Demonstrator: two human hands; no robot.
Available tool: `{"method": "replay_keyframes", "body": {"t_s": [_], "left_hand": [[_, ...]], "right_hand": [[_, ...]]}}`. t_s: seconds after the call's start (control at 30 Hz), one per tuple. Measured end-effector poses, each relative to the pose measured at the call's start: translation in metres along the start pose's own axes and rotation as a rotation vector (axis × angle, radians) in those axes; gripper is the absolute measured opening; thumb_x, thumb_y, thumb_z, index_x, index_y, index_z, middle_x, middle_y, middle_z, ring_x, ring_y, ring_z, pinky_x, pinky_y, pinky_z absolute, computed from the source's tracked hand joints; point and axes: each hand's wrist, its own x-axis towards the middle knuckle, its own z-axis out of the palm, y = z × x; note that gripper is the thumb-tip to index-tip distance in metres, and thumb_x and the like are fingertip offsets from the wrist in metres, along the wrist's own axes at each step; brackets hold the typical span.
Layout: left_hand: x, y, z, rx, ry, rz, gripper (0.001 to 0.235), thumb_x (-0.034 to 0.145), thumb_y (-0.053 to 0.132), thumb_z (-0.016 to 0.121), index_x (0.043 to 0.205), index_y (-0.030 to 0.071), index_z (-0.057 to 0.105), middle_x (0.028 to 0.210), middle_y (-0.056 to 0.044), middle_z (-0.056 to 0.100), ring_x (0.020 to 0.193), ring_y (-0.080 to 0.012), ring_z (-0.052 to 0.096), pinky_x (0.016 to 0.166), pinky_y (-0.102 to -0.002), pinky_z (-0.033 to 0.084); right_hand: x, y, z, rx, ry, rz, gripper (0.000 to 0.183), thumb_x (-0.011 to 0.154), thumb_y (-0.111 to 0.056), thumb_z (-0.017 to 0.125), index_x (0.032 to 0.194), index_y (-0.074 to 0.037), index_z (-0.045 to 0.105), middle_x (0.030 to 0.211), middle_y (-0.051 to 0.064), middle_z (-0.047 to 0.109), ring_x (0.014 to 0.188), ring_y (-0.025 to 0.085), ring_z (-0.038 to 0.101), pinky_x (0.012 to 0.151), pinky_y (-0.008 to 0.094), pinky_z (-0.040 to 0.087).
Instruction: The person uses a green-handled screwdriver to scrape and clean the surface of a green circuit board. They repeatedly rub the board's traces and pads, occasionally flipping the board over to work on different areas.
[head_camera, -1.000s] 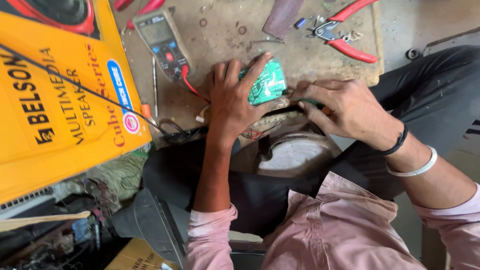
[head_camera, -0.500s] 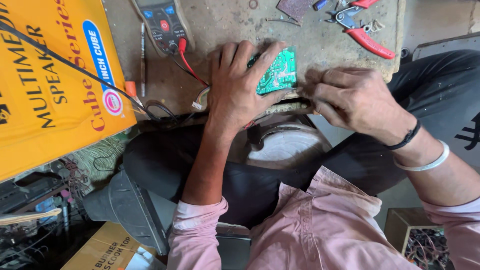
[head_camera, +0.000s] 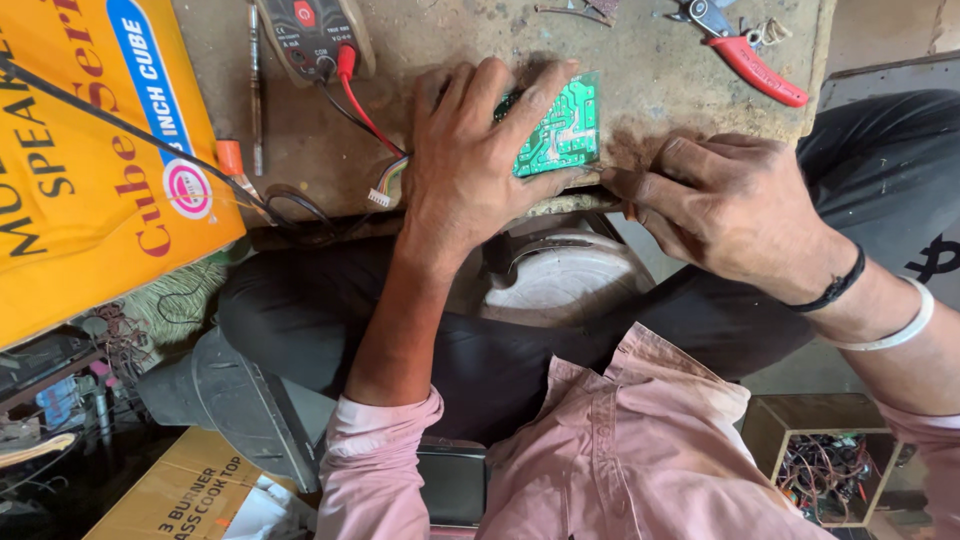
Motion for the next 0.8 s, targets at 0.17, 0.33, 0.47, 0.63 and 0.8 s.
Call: {"method": "replay_keyframes", "body": {"t_s": [0.17,0.33,0.47,0.63,0.8], "left_hand": [[-0.001,-0.001,0.002,0.008,0.015,0.006,0.087,0.077,0.048,0.097,0.149,0.021,0.055,0.114,-0.007,0.050,0.109,-0.0295,0.054,0.102,-0.049,0.039],[-0.005,-0.003,0.005,0.002,0.002,0.006,0.090,0.075,0.046,0.097,0.150,0.022,0.055,0.112,-0.006,0.050,0.104,-0.0279,0.056,0.099,-0.049,0.040],[-0.003,-0.001,0.002,-0.009,-0.004,0.000,0.090,0.076,0.046,0.097,0.151,0.023,0.054,0.112,-0.005,0.050,0.104,-0.0277,0.056,0.098,-0.047,0.041],[-0.005,-0.002,0.003,-0.018,-0.028,-0.010,0.091,0.072,0.043,0.097,0.150,0.022,0.054,0.114,-0.006,0.051,0.105,-0.0291,0.057,0.094,-0.047,0.042],[-0.001,0.001,-0.001,-0.047,-0.032,-0.002,0.094,0.072,0.039,0.098,0.153,0.021,0.052,0.114,-0.006,0.051,0.104,-0.0278,0.058,0.097,-0.046,0.044]], "right_hand": [[0.005,0.001,-0.006,-0.092,-0.021,-0.065,0.037,0.079,-0.014,0.078,0.116,-0.013,0.074,0.088,0.006,0.063,0.067,0.025,0.067,0.060,0.036,0.055],[0.007,0.001,-0.009,-0.142,-0.154,-0.064,0.035,0.083,-0.020,0.078,0.117,-0.018,0.074,0.082,0.004,0.057,0.061,0.024,0.063,0.054,0.036,0.052],[0.007,0.005,-0.010,-0.214,-0.210,-0.127,0.044,0.077,-0.021,0.073,0.121,-0.018,0.074,0.082,0.003,0.058,0.061,0.021,0.064,0.054,0.034,0.052],[0.010,0.008,-0.010,-0.329,-0.221,-0.255,0.056,0.069,-0.020,0.066,0.125,-0.017,0.073,0.086,0.001,0.061,0.067,0.016,0.067,0.059,0.029,0.054],[0.011,0.004,-0.007,-0.325,-0.236,-0.280,0.047,0.074,-0.018,0.067,0.120,-0.013,0.073,0.085,0.004,0.062,0.069,0.019,0.069,0.061,0.032,0.056]]}}
